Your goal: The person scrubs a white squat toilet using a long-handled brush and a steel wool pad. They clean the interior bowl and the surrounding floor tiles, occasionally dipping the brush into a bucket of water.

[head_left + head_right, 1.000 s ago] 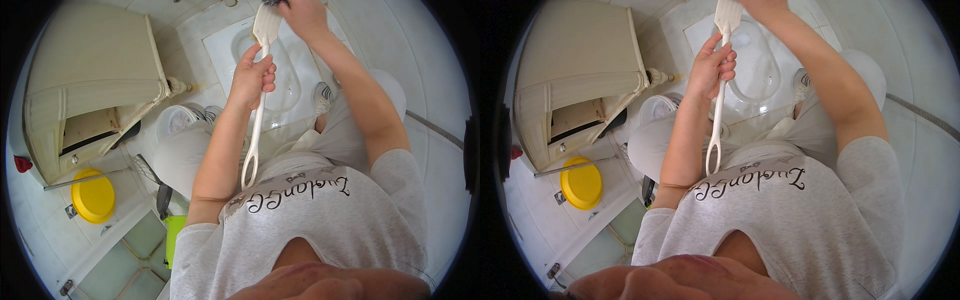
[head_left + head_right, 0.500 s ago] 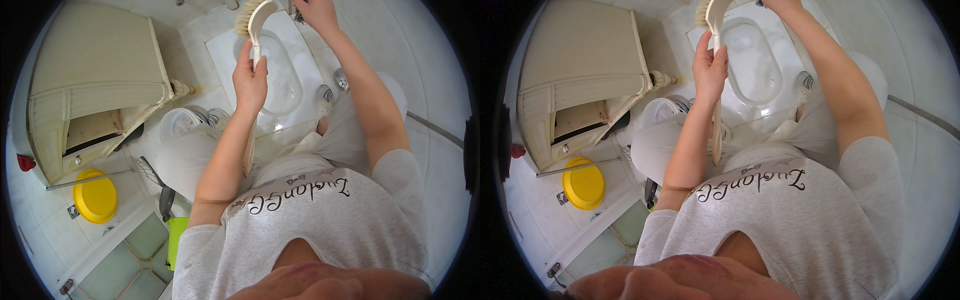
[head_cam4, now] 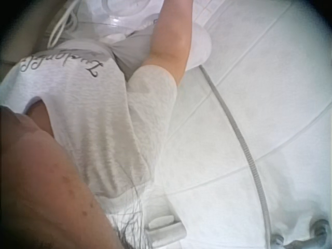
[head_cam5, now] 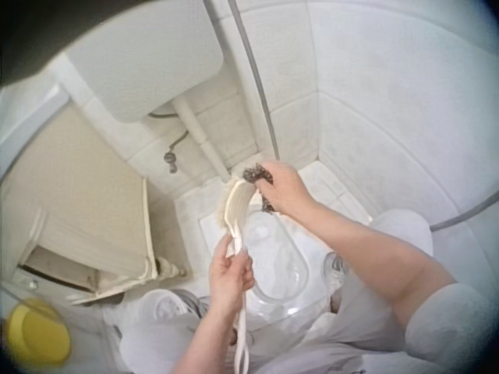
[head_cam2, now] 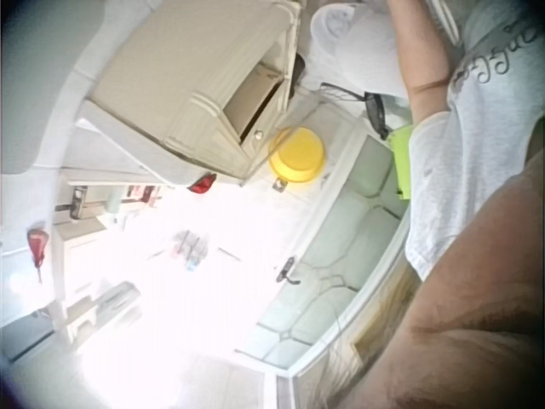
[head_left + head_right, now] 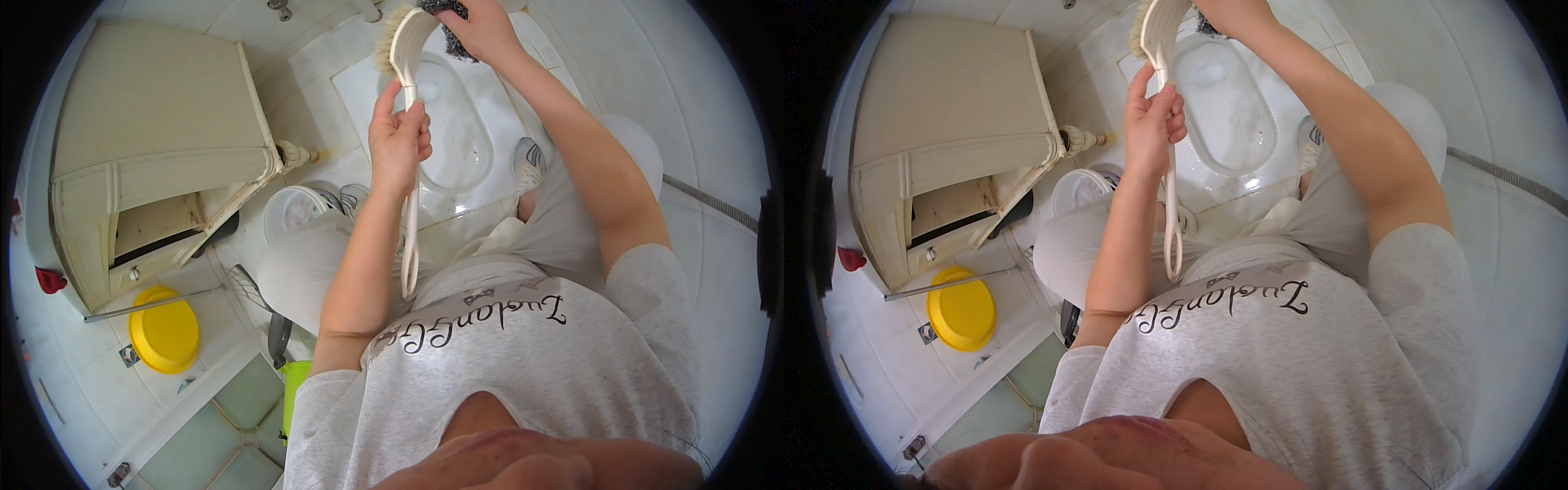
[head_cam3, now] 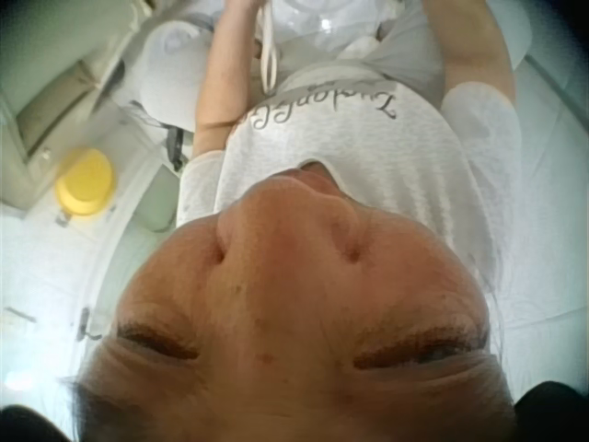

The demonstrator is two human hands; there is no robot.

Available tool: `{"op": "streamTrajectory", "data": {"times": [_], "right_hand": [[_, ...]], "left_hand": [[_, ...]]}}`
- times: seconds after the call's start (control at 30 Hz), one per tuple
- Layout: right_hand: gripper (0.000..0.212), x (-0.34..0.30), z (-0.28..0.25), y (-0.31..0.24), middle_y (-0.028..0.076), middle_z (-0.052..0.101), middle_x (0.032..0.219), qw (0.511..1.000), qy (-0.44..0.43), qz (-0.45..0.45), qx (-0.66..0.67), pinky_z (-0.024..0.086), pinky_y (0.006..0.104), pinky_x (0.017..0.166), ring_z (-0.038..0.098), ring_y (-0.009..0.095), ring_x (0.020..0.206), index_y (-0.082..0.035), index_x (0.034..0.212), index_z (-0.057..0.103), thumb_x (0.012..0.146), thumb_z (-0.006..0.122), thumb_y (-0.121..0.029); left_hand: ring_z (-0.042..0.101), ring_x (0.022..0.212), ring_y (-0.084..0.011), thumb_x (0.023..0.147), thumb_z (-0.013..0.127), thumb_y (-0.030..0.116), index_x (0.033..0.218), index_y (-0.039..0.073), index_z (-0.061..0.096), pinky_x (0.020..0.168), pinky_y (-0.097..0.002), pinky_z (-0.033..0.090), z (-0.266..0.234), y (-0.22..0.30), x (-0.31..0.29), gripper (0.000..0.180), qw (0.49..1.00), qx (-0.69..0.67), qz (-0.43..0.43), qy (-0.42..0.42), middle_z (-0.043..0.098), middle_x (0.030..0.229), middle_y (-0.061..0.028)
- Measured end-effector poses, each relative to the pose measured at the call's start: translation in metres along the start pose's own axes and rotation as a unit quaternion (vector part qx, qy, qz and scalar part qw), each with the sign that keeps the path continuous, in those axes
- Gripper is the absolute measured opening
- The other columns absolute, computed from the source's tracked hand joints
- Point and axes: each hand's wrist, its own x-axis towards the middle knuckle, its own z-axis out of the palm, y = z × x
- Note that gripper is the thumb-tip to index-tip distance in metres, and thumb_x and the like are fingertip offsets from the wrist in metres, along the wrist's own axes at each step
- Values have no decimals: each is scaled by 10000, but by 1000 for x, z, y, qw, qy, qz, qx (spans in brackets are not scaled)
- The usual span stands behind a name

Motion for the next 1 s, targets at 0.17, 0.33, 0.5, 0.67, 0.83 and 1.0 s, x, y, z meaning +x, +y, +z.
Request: {"op": "streamTrajectory", "data": {"times": [0.17, 0.33, 0.5, 0.67, 0.83, 1.0], "right_hand": [[196, 0, -19, -28, 147, 611, 751, 974, 10, 121, 190, 465, 382, 672, 597, 283, 730, -16, 953, 595, 764, 557, -53], [300, -4, -27, -44, 106, 556, 904, 973, 28, -228, 39, 430, 358, 779, 526, 301, 873, -80, 969, 620, 706, 514, 19], [302, 0, -18, -15, 129, 573, 937, 994, 3, -107, -14, 439, 374, 763, 547, 322, 886, -70, 984, 620, 719, 506, 18], [292, 1, -27, -23, 139, 575, 956, 993, 21, -80, 82, 444, 387, 753, 555, 330, 887, -43, 993, 609, 727, 507, 21], [299, -3, -18, -40, 146, 563, 916, 969, 67, -235, 37, 442, 391, 753, 541, 336, 874, -41, 1002, 609, 721, 525, 18], [303, -26, 5, -14, 69, 572, 947, 995, -48, -89, -24, 471, 331, 736, 546, 238, 892, -76, 1030, 606, 742, 559, 4]], "left_hand": [[299, 464, -52, 904, 493, 92, 1322, 120, 332, 391, -196, 230, -7, 11, 6, 449, 999, -14, 14, -25, 436, 647, -9], [305, 461, -51, 908, 492, 102, 1311, 120, 346, 389, -195, 230, 2, 6, 4, 429, 999, 26, 22, -11, 442, 646, -11], [299, 464, -49, 913, 489, 107, 1298, 132, 352, 392, -191, 226, 1, 6, 5, 409, 1000, -1, 8, -11, 439, 657, -16], [287, 467, -49, 922, 469, 116, 1278, 150, 355, 396, -188, 226, -7, 17, 8, 376, 998, -55, -13, -28, 430, 676, -27], [276, 464, -51, 932, 444, 126, 1274, 154, 345, 390, -186, 225, 0, 13, 2, 357, 997, -53, -33, -43, 394, 654, -14], [263, 462, -53, 940, 429, 142, 1264, 161, 346, 389, -184, 232, -8, 27, 5, 335, 996, -81, 19, -45, 338, 634, 8]]}}
